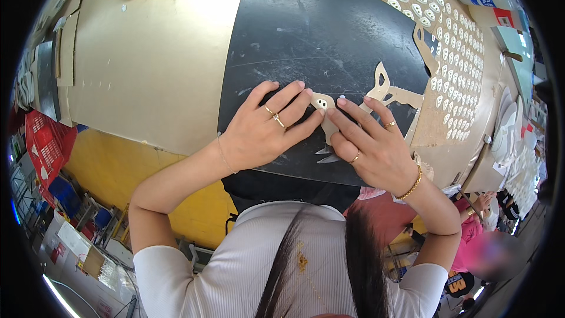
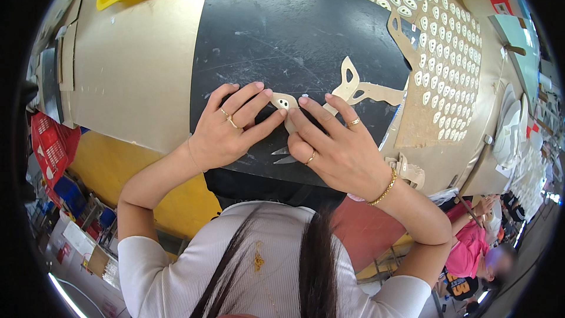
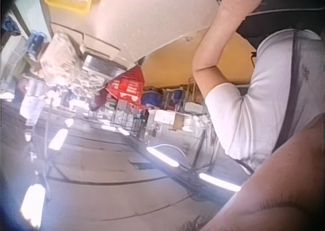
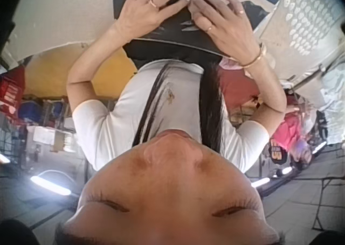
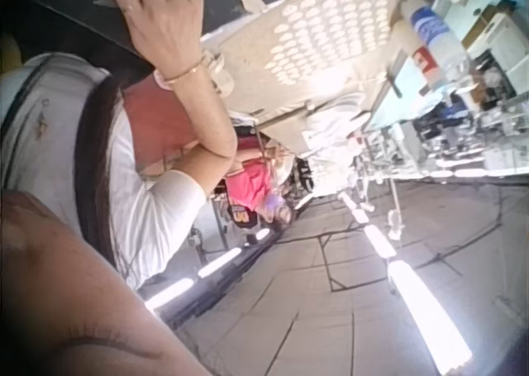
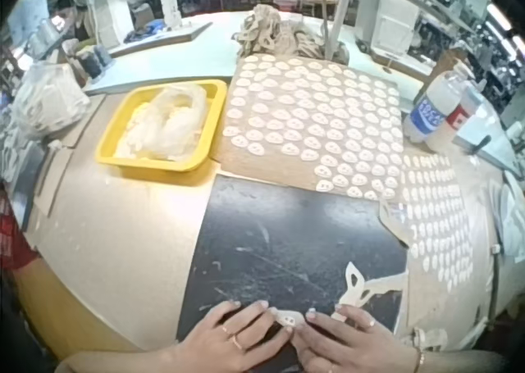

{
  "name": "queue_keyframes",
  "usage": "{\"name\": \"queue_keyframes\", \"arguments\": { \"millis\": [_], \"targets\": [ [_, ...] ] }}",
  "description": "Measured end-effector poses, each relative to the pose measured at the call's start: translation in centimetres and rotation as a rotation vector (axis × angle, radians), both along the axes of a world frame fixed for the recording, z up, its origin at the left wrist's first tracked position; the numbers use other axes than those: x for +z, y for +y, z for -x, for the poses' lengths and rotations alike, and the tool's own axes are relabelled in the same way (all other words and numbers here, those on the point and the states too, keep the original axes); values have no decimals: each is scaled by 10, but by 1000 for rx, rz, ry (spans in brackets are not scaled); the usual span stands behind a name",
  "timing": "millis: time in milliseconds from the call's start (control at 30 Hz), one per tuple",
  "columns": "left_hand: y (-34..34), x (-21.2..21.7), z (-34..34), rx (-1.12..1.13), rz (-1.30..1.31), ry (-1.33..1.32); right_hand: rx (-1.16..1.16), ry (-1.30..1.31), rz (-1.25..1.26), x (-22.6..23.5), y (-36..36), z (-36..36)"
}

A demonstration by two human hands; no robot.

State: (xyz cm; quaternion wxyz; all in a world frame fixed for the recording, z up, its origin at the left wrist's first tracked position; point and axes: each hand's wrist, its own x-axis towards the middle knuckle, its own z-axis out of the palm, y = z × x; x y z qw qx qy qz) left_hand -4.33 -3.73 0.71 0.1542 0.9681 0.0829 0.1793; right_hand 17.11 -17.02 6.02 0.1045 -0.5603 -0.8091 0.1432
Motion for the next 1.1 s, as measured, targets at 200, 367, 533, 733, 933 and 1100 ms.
{"name": "queue_keyframes", "arguments": {
  "millis": [200,367,533,733,933,1100],
  "targets": [
    [-2,2,4,51,16,25,-25,10,-34,-9,7,-1],
    [-3,1,4,74,4,0,9,12,-59,-9,14,-2],
    [-4,2,3,100,23,-1,36,3,-96,-9,21,0],
    [-3,-1,0,98,61,-26,35,-64,-60,-2,25,14],
    [-4,11,-2,99,-41,46,-103,124,-53,-2,13,9],
    [-6,6,-2,123,34,35,-499,308,93,2,9,6]
  ]
}}
